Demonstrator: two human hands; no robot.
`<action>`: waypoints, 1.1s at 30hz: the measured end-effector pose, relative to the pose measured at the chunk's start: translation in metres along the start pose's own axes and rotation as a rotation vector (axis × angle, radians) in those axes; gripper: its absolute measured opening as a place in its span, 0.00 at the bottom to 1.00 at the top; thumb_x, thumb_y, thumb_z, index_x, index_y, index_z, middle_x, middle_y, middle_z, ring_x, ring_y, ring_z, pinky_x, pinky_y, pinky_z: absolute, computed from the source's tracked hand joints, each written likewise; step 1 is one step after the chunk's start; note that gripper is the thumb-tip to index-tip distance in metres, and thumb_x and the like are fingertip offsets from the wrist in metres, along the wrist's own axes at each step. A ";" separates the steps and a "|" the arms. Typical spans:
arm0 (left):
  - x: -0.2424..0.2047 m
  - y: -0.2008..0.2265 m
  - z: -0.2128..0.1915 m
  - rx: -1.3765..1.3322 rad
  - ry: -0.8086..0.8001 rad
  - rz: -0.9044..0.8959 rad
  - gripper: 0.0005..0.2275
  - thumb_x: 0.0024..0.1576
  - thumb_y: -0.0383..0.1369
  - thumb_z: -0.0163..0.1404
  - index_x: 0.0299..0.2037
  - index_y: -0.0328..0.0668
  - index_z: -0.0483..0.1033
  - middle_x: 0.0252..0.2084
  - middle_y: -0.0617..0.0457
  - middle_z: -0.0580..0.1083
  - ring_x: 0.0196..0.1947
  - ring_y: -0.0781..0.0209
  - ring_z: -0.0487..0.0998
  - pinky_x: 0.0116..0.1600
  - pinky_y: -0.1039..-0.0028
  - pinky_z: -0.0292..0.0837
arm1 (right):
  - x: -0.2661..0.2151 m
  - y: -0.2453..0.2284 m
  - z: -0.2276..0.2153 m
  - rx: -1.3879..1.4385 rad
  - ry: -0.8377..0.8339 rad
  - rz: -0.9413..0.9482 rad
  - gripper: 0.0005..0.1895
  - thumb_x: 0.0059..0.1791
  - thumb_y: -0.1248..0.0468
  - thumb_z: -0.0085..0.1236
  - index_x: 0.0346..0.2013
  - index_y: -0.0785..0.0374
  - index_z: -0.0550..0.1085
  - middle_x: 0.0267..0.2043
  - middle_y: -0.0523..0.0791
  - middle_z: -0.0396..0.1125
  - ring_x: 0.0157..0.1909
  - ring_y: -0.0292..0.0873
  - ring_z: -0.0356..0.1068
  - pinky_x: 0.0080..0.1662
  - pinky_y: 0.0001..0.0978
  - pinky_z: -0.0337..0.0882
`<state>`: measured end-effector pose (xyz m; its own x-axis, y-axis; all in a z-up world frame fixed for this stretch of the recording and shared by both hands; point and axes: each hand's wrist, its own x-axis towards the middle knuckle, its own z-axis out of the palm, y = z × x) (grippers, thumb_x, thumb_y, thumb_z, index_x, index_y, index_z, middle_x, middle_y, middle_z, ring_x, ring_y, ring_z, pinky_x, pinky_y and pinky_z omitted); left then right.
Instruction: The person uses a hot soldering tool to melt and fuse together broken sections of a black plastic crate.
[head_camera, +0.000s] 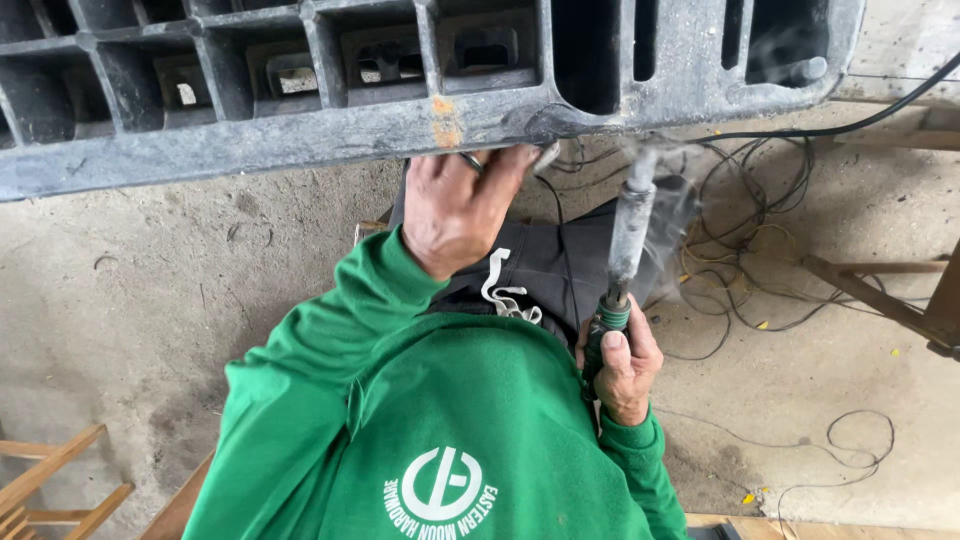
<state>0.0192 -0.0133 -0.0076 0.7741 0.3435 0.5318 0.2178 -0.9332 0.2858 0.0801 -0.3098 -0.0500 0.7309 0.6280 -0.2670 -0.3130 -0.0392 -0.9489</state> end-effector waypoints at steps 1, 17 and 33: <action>-0.001 0.001 -0.002 0.010 -0.017 0.025 0.13 0.66 0.33 0.58 0.58 0.40 0.77 0.57 0.49 0.69 0.54 0.51 0.72 0.54 0.61 0.70 | -0.001 -0.001 -0.001 -0.020 -0.002 -0.006 0.33 0.56 0.53 0.53 0.68 0.75 0.62 0.33 0.47 0.69 0.25 0.35 0.65 0.29 0.25 0.64; -0.029 -0.002 -0.037 -0.406 -0.056 -0.428 0.11 0.67 0.27 0.50 0.58 0.34 0.74 0.49 0.43 0.75 0.46 0.49 0.78 0.52 0.63 0.75 | 0.011 -0.035 0.020 -0.709 -0.138 -0.140 0.27 0.52 0.68 0.57 0.66 0.71 0.67 0.51 0.54 0.74 0.50 0.42 0.76 0.54 0.30 0.72; -0.010 -0.030 -0.006 -0.837 -0.248 -0.565 0.08 0.66 0.31 0.56 0.51 0.38 0.80 0.41 0.50 0.82 0.39 0.60 0.84 0.45 0.70 0.79 | 0.023 -0.064 0.026 -0.865 -0.101 -0.089 0.28 0.52 0.67 0.57 0.67 0.68 0.66 0.45 0.54 0.75 0.44 0.43 0.78 0.48 0.32 0.74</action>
<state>0.0017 0.0119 -0.0167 0.8091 0.5877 -0.0035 0.1775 -0.2387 0.9547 0.1011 -0.2723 0.0086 0.6604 0.7213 -0.2089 0.3422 -0.5367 -0.7713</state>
